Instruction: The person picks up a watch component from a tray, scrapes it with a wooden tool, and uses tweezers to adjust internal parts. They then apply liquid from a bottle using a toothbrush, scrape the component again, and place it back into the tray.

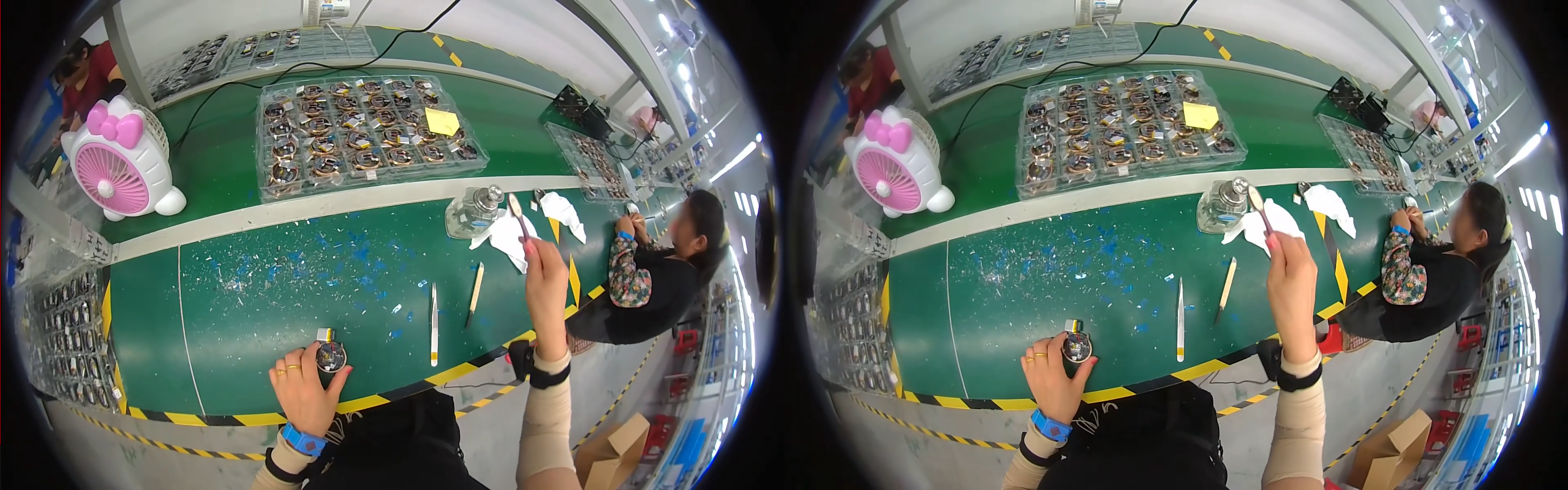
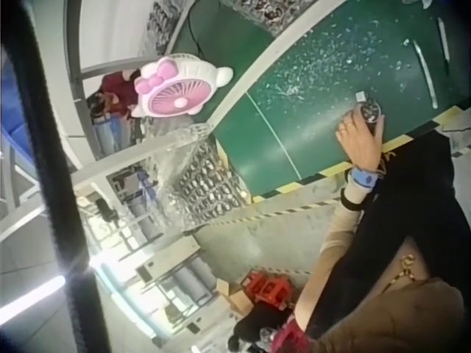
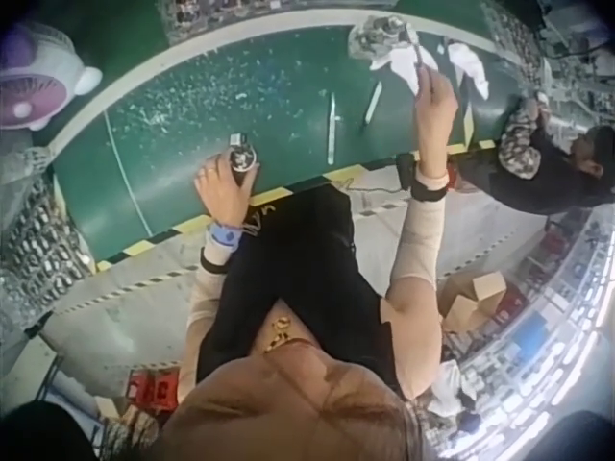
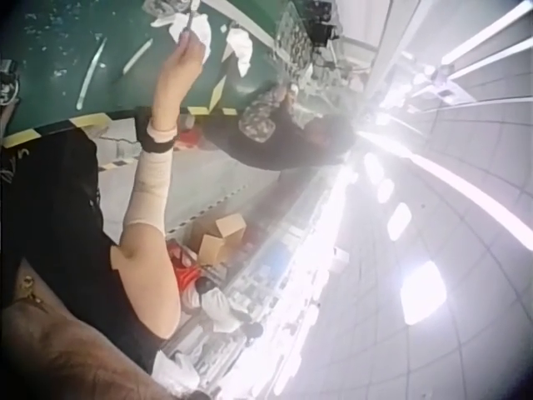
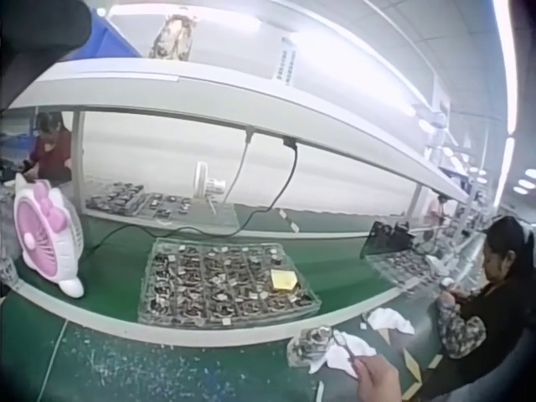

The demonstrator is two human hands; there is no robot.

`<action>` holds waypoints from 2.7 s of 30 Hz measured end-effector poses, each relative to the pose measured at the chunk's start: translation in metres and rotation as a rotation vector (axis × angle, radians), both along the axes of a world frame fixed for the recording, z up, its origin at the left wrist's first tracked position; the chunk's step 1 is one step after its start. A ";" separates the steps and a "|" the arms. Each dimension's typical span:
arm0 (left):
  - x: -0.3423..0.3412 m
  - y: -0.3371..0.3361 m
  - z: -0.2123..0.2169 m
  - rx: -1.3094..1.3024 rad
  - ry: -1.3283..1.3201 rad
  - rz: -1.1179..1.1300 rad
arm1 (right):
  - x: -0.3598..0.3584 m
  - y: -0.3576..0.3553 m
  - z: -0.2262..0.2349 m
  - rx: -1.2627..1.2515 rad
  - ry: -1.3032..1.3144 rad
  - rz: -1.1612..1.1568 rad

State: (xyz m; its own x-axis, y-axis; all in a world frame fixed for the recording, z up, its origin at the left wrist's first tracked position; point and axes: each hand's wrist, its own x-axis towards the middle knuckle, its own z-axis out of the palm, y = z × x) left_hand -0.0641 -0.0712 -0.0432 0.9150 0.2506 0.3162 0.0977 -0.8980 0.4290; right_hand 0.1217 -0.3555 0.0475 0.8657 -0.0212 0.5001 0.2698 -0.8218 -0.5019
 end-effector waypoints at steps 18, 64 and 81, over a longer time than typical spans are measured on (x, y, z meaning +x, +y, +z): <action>0.000 -0.002 0.000 -0.045 0.011 0.010 | 0.038 -0.008 -0.009 -0.197 0.096 0.071; 0.002 0.005 0.002 -0.176 -0.013 -0.110 | -0.087 0.125 -0.047 -0.525 0.268 0.939; 0.000 -0.001 -0.006 -0.167 0.003 -0.071 | -0.084 0.121 -0.050 -0.490 0.180 0.950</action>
State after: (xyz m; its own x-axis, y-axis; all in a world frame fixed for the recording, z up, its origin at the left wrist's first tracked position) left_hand -0.0639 -0.0723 -0.0497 0.9333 0.2340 0.2725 0.0380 -0.8187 0.5729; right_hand 0.0380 -0.2346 -0.0029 0.4842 0.8644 0.1356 0.8572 -0.4376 -0.2715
